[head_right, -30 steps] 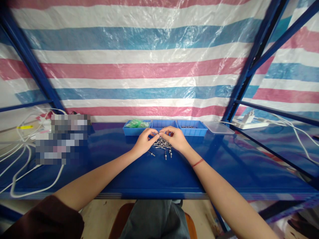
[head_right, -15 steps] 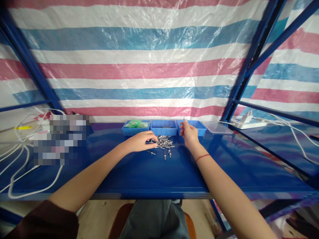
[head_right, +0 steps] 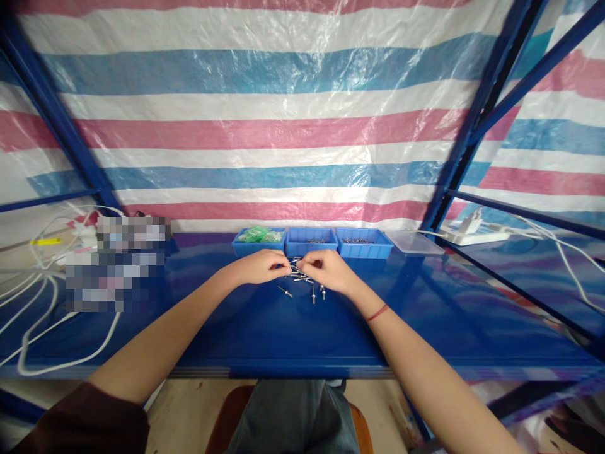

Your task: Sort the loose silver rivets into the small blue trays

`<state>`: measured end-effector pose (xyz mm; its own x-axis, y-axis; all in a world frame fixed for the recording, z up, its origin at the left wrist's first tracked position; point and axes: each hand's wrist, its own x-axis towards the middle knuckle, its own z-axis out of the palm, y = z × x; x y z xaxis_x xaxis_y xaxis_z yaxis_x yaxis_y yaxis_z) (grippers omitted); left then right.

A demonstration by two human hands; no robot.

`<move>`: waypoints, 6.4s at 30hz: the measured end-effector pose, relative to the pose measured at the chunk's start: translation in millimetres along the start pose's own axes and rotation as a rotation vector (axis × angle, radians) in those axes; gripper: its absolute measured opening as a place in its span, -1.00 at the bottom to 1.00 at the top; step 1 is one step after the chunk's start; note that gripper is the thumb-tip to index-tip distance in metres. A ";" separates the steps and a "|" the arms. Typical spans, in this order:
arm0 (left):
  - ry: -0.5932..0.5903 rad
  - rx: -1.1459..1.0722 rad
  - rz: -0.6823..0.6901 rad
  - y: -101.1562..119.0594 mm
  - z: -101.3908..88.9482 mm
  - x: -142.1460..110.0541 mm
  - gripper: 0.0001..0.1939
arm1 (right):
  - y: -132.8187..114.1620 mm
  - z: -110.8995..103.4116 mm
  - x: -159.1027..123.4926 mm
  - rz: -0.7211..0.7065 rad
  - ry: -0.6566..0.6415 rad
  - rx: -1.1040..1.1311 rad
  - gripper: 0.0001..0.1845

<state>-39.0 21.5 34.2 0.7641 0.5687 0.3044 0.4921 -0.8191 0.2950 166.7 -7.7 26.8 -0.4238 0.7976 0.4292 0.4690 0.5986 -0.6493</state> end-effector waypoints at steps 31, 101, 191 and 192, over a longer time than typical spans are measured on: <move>0.567 -0.525 -0.241 8.8 35.9 11.8 -0.78 | 7.3 22.7 3.7 -0.117 0.176 -0.131 -0.80; 0.121 0.098 -0.140 16.3 61.8 10.1 -0.56 | -29.3 3.8 -46.6 0.384 -0.298 -0.910 -0.71; 0.310 0.176 -0.086 22.3 54.7 18.9 -0.70 | 30.4 -29.2 -2.7 0.024 -0.169 -0.569 -0.92; 0.322 0.179 -0.093 22.0 54.6 18.9 -0.68 | 27.1 -27.2 -2.8 0.005 -0.150 -0.566 -0.92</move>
<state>9.1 10.1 -3.0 0.5562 0.6128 0.5613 0.6404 -0.7465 0.1806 201.7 8.3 25.1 -0.5063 0.8058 0.3071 0.7946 0.5743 -0.1969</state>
